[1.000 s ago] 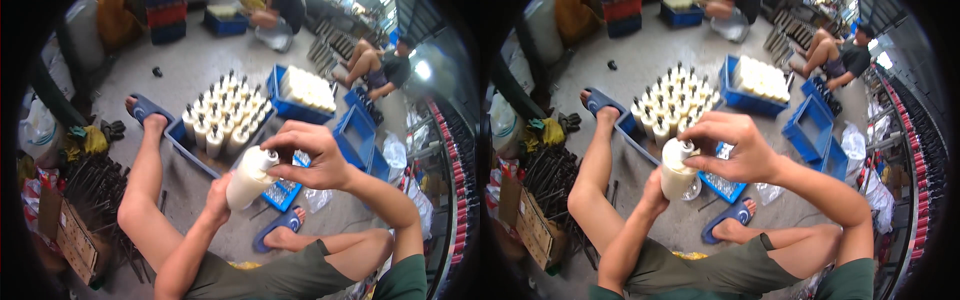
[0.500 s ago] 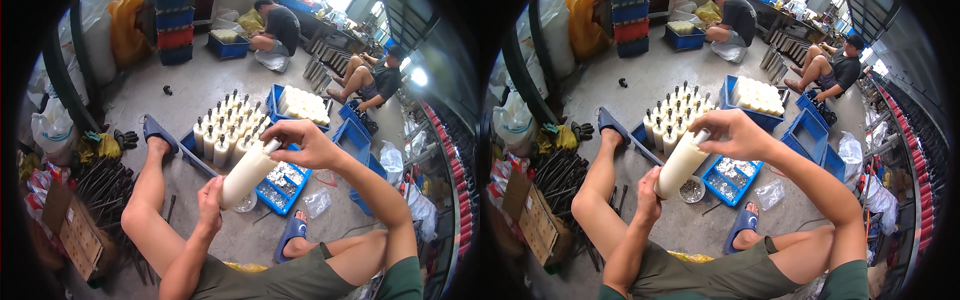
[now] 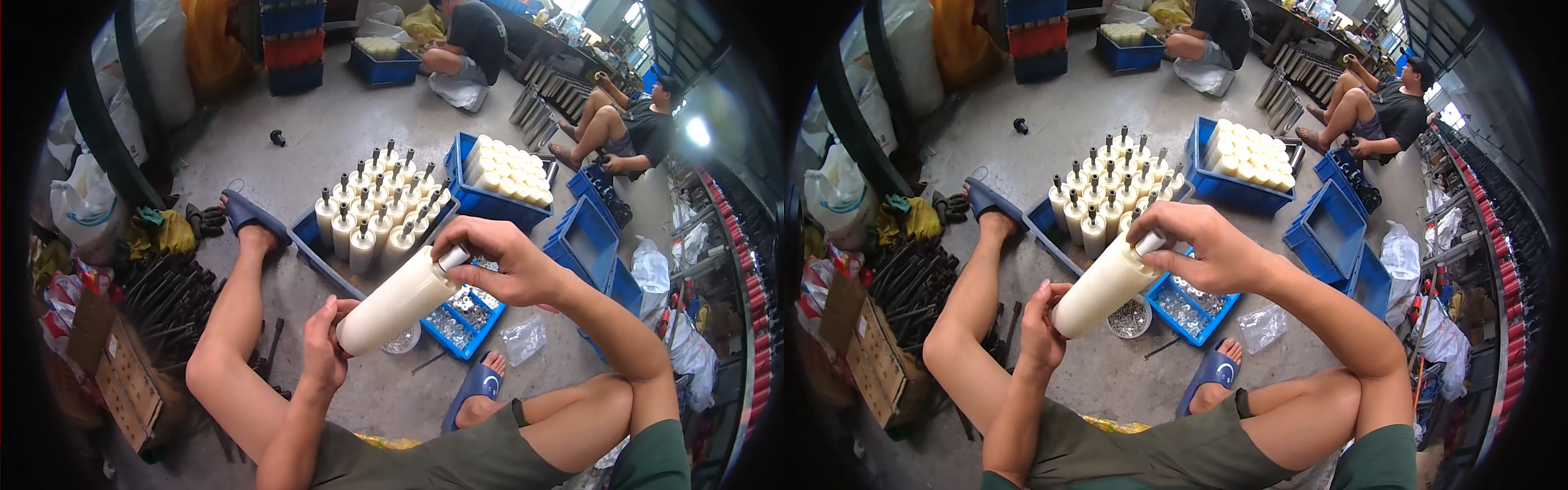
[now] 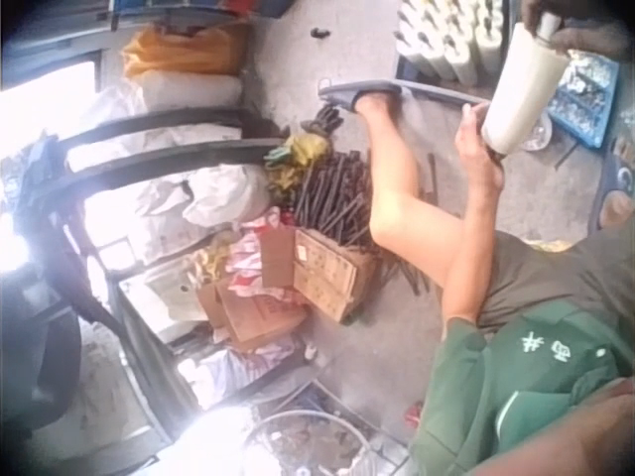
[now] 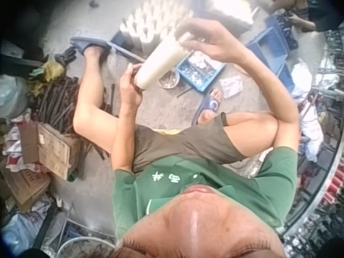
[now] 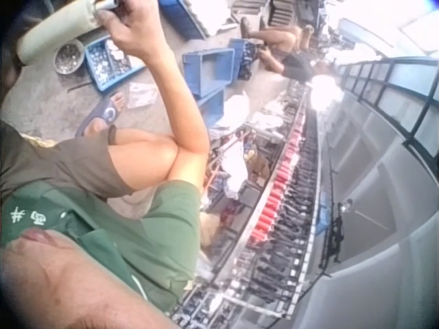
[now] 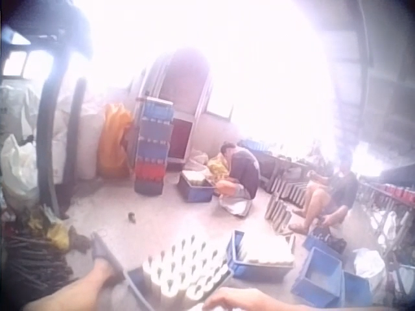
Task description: The person assembles cylindrical components by inserting metal pins and washers into a plastic cylinder using their hands.
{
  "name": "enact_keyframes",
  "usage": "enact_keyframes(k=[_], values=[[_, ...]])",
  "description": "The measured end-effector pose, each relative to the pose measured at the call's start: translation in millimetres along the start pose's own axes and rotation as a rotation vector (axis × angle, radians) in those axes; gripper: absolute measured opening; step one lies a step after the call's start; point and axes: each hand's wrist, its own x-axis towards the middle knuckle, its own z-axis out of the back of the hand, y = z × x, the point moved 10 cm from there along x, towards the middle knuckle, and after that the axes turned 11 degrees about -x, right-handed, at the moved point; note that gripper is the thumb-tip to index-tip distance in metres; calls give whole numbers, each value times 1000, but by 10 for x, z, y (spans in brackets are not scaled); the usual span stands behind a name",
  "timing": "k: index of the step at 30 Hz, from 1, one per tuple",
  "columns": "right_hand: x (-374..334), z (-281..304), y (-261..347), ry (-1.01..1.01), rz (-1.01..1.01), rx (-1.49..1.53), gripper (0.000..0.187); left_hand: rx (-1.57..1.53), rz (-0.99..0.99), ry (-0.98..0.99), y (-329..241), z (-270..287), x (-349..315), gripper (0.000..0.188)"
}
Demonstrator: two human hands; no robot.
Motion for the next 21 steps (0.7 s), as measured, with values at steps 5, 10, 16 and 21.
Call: enact_keyframes(k=[5, 10, 16, 21], values=[[25, -58, -86, 58, 44, -32, 32, -23, 112, 64, 208, 80, 109, 50], [131, -93, -161, 34, 36, -25, 34, 9, 175, 118, 137, 90, 26, 49], [15, -90, -626, -152, -287, 355, 31, -89, 326, 257, 156, -87, -115, 52], [-168, -242, -1144, -271, -534, 574, 34, -305, 441, 522, 153, -356, -385, 51]])
